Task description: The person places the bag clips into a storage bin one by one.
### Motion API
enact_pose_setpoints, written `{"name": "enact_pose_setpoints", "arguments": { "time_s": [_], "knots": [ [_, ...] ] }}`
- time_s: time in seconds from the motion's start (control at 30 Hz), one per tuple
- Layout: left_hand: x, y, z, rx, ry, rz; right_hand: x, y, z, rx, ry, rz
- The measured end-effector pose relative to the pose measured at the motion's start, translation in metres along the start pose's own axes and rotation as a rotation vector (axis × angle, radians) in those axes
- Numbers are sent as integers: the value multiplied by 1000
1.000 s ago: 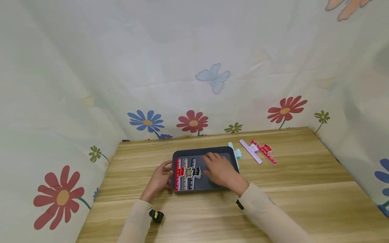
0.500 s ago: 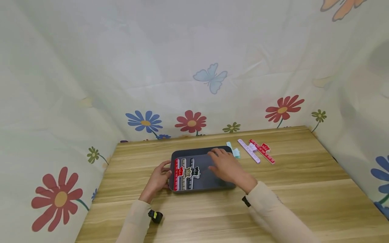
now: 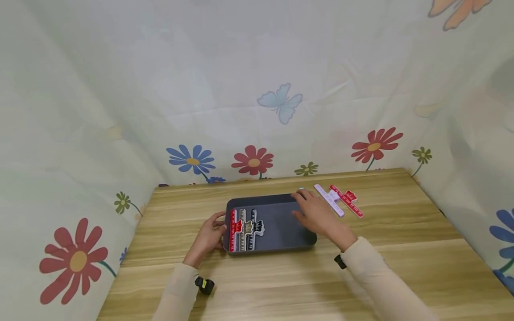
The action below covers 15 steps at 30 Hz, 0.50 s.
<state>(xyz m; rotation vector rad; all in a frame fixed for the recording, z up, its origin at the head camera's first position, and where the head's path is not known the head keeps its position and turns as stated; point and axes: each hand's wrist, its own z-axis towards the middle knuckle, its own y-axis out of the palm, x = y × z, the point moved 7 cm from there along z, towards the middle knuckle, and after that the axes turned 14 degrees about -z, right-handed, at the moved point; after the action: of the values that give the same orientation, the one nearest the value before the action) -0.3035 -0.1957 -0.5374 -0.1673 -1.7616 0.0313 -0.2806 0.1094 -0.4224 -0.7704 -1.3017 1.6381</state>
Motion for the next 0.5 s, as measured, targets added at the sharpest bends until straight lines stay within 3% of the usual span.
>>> {"name": "enact_pose_setpoints", "arguments": {
  "time_s": [0.33, 0.5],
  "knots": [
    [1, 0, 1, -7, -14, 2, 20, -2, 3, 2, -7, -46],
    [-1, 0, 1, -7, -16, 3, 39, 5, 5, -39, 15, -54]
  ]
}}
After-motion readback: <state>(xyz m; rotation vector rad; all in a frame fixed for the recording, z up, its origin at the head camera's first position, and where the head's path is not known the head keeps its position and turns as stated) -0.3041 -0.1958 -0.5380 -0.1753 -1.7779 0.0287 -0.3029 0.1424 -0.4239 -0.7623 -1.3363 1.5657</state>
